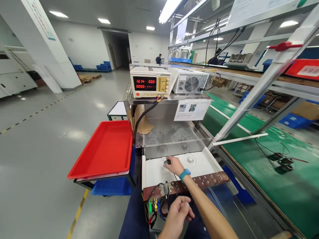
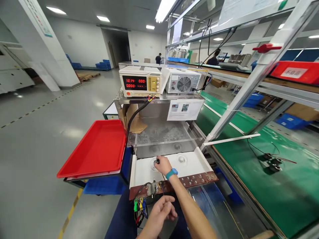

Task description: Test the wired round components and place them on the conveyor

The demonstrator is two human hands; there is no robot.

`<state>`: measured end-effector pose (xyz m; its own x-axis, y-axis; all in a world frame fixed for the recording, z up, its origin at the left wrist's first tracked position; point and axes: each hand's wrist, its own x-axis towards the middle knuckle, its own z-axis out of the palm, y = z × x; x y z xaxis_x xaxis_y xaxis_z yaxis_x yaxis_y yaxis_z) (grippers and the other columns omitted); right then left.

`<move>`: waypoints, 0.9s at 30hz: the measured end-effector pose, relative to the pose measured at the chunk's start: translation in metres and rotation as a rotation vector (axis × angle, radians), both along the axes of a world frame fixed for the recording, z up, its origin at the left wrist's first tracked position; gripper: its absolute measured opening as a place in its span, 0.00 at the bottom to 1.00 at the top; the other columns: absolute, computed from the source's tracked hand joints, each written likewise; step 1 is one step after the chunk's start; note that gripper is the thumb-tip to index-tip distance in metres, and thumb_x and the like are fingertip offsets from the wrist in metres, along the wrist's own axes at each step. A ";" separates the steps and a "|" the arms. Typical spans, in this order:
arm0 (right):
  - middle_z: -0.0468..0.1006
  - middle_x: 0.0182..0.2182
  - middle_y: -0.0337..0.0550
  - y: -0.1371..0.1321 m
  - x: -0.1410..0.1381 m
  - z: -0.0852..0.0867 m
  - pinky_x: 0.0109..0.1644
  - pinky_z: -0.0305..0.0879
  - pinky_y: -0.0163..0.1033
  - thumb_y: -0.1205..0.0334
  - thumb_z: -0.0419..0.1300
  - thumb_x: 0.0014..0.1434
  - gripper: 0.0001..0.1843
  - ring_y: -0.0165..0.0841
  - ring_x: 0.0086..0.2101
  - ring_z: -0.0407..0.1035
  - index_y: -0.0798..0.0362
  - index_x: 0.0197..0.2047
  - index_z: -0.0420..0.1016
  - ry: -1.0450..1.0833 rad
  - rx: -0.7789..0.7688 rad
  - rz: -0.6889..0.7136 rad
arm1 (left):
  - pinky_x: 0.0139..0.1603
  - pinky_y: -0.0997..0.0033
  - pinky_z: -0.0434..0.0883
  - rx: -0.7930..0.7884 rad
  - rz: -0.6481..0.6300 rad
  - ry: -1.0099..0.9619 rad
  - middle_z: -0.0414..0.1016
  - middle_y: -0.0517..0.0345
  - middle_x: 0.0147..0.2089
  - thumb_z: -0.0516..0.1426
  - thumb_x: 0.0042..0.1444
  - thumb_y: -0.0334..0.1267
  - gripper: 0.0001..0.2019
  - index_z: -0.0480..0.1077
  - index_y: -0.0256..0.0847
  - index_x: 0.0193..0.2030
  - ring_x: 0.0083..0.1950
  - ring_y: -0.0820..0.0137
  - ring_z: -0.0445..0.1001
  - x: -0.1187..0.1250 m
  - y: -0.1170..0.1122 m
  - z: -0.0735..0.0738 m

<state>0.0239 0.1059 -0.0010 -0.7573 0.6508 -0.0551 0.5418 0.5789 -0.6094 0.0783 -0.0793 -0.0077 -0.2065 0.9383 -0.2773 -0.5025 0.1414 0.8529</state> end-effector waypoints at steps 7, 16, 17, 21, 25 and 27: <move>0.76 0.45 0.60 -0.005 -0.037 -0.027 0.43 0.62 0.37 0.65 0.57 0.56 0.15 0.44 0.44 0.73 0.62 0.44 0.78 -0.371 0.203 0.022 | 0.34 0.72 0.63 -0.156 0.016 0.036 0.72 0.50 0.34 0.57 0.42 0.71 0.38 0.67 0.33 0.41 0.37 0.68 0.70 -0.019 -0.014 -0.026; 0.79 0.40 0.51 0.025 -0.017 -0.055 0.43 0.59 0.36 0.57 0.41 0.70 0.23 0.38 0.42 0.72 0.55 0.42 0.76 -0.266 0.137 0.052 | 0.33 0.73 0.64 -0.172 0.002 -0.205 0.74 0.48 0.38 0.62 0.41 0.67 0.37 0.65 0.36 0.45 0.37 0.69 0.73 0.004 -0.003 -0.032; 0.78 0.42 0.50 0.027 -0.015 -0.060 0.44 0.58 0.36 0.62 0.44 0.67 0.18 0.37 0.43 0.72 0.55 0.45 0.75 -0.240 0.119 0.065 | 0.33 0.73 0.65 -0.177 -0.022 -0.259 0.75 0.48 0.36 0.62 0.41 0.67 0.36 0.65 0.35 0.44 0.36 0.68 0.74 0.003 -0.002 -0.027; 0.73 0.50 0.48 0.027 -0.010 -0.069 0.49 0.57 0.34 0.74 0.54 0.52 0.23 0.35 0.47 0.68 0.55 0.51 0.70 -0.140 0.064 0.165 | 0.30 0.74 0.66 -0.173 -0.007 -0.405 0.76 0.49 0.32 0.64 0.40 0.64 0.36 0.65 0.33 0.44 0.32 0.68 0.76 0.001 0.000 -0.006; 0.70 0.51 0.47 0.025 -0.009 -0.067 0.46 0.58 0.35 0.68 0.58 0.51 0.22 0.35 0.43 0.68 0.54 0.51 0.68 -0.087 0.028 0.189 | 0.24 0.78 0.62 -0.195 0.006 -0.386 0.71 0.58 0.25 0.67 0.40 0.59 0.31 0.66 0.34 0.38 0.27 0.72 0.74 -0.002 0.002 0.007; 0.70 0.49 0.47 0.024 -0.009 -0.064 0.44 0.58 0.35 0.62 0.61 0.53 0.20 0.34 0.41 0.68 0.54 0.50 0.69 -0.095 0.037 0.180 | 0.21 0.79 0.58 -0.190 0.003 -0.349 0.69 0.59 0.23 0.67 0.40 0.59 0.30 0.65 0.34 0.36 0.23 0.73 0.72 -0.006 0.002 0.013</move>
